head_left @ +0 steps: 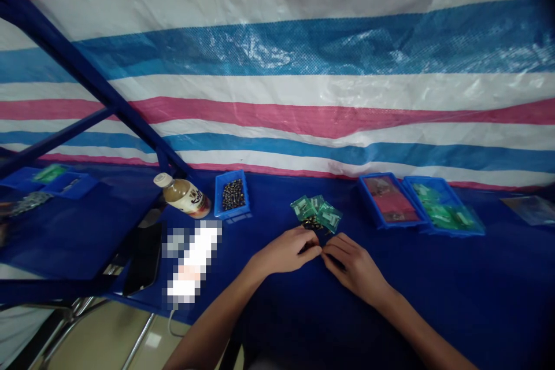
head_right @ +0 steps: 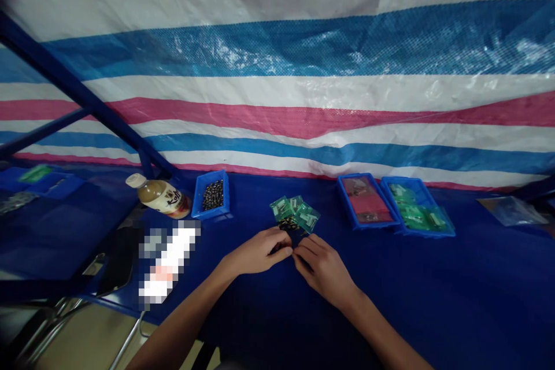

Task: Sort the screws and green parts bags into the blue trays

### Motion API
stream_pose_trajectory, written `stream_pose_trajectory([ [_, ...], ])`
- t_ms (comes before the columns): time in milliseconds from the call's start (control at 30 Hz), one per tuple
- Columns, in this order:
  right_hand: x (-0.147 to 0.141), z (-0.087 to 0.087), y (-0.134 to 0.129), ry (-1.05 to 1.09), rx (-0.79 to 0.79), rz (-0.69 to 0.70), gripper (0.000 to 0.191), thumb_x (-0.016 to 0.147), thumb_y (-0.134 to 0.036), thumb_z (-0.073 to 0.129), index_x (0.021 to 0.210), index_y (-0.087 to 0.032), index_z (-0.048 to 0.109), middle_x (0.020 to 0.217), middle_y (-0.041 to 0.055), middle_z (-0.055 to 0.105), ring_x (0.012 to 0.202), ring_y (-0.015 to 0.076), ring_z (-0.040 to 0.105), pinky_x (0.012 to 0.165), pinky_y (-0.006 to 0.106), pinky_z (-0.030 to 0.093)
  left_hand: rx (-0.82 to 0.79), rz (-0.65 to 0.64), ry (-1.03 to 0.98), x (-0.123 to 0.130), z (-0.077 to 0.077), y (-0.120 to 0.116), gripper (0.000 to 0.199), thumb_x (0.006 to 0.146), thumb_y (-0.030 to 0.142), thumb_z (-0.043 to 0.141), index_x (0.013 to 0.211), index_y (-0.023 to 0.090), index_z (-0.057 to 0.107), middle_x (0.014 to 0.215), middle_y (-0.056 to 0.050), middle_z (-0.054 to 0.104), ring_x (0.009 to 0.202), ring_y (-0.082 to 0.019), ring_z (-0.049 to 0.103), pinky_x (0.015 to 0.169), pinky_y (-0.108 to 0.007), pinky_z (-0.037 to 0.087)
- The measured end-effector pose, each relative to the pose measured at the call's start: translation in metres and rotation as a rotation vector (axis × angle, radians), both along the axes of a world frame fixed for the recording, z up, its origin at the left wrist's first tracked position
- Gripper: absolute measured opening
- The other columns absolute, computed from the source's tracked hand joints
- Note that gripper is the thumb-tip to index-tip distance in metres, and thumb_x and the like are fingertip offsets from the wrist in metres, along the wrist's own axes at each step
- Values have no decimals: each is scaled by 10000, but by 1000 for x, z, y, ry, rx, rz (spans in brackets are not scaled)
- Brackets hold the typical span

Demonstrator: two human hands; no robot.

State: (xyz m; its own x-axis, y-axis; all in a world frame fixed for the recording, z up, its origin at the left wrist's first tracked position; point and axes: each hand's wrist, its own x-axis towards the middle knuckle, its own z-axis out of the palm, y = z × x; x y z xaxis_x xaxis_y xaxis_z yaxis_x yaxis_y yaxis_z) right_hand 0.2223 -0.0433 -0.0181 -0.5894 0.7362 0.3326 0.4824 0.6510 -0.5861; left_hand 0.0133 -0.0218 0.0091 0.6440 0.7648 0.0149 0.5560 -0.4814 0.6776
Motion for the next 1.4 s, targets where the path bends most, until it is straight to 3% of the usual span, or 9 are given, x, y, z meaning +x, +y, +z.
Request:
stream_pose_trajectory([
  [100, 0, 1, 0, 12, 14, -12, 114, 942, -159, 512, 894, -199, 608, 852, 45, 619, 807, 184, 550, 728, 344, 480, -23, -8, -2, -1, 3, -1, 72, 912, 259, 578, 903, 189, 563, 843, -16, 607, 832, -162, 573, 732, -249, 445],
  [300, -1, -2, 0, 52, 74, -30, 93, 934, -135, 529, 907, -197, 595, 871, 47, 621, 818, 181, 555, 726, 335, 481, -65, 7, -8, 0, 5, 0, 112, 954, 254, 502, 905, 185, 575, 866, -25, 612, 818, -153, 573, 726, -240, 429],
  [533, 0, -5, -1, 52, 183, -25, 105, 909, -88, 554, 913, -183, 599, 877, 55, 625, 816, 181, 552, 728, 342, 479, -142, 67, -37, 7, 1, -2, 233, 974, 268, 432, 818, 172, 575, 748, -1, 594, 705, -126, 552, 656, -230, 379],
  [733, -1, -4, -2, 32, 271, -26, 110, 895, -64, 570, 917, -165, 609, 871, 64, 631, 812, 182, 562, 740, 351, 479, -230, 152, -69, 9, -1, -7, 350, 978, 329, 410, 699, 162, 540, 583, 40, 489, 561, -95, 465, 523, -220, 297],
  [1100, -3, -6, -7, -32, 349, 0, 135, 880, -44, 580, 954, -146, 630, 839, 60, 640, 836, 194, 572, 773, 362, 472, -336, 158, -114, 13, -3, -9, 540, 1017, 361, 310, 551, 164, 498, 525, 19, 550, 521, -91, 530, 608, -207, 393],
  [1233, -1, -4, -3, -25, 309, -50, 100, 893, -69, 567, 922, -149, 620, 835, 66, 623, 804, 187, 555, 736, 348, 470, -297, 183, -140, 10, 1, -7, 454, 1029, 370, 292, 761, 163, 593, 683, 2, 626, 644, -112, 580, 677, -217, 416],
  [1333, 0, -2, 0, -30, 264, -93, 97, 908, -91, 544, 897, -159, 611, 810, 57, 601, 764, 177, 536, 699, 334, 465, -252, 167, -157, 7, 3, -5, 214, 990, 340, 446, 1041, 189, 587, 911, -17, 667, 756, -128, 597, 721, -228, 435],
  [1400, 1, -1, 2, -35, 240, -106, 106, 917, -105, 531, 874, -169, 603, 794, 49, 590, 751, 175, 527, 685, 326, 460, -205, 122, -156, 6, 3, -4, 172, 957, 281, 526, 1114, 217, 559, 1024, -23, 656, 840, -139, 609, 776, -239, 451],
])
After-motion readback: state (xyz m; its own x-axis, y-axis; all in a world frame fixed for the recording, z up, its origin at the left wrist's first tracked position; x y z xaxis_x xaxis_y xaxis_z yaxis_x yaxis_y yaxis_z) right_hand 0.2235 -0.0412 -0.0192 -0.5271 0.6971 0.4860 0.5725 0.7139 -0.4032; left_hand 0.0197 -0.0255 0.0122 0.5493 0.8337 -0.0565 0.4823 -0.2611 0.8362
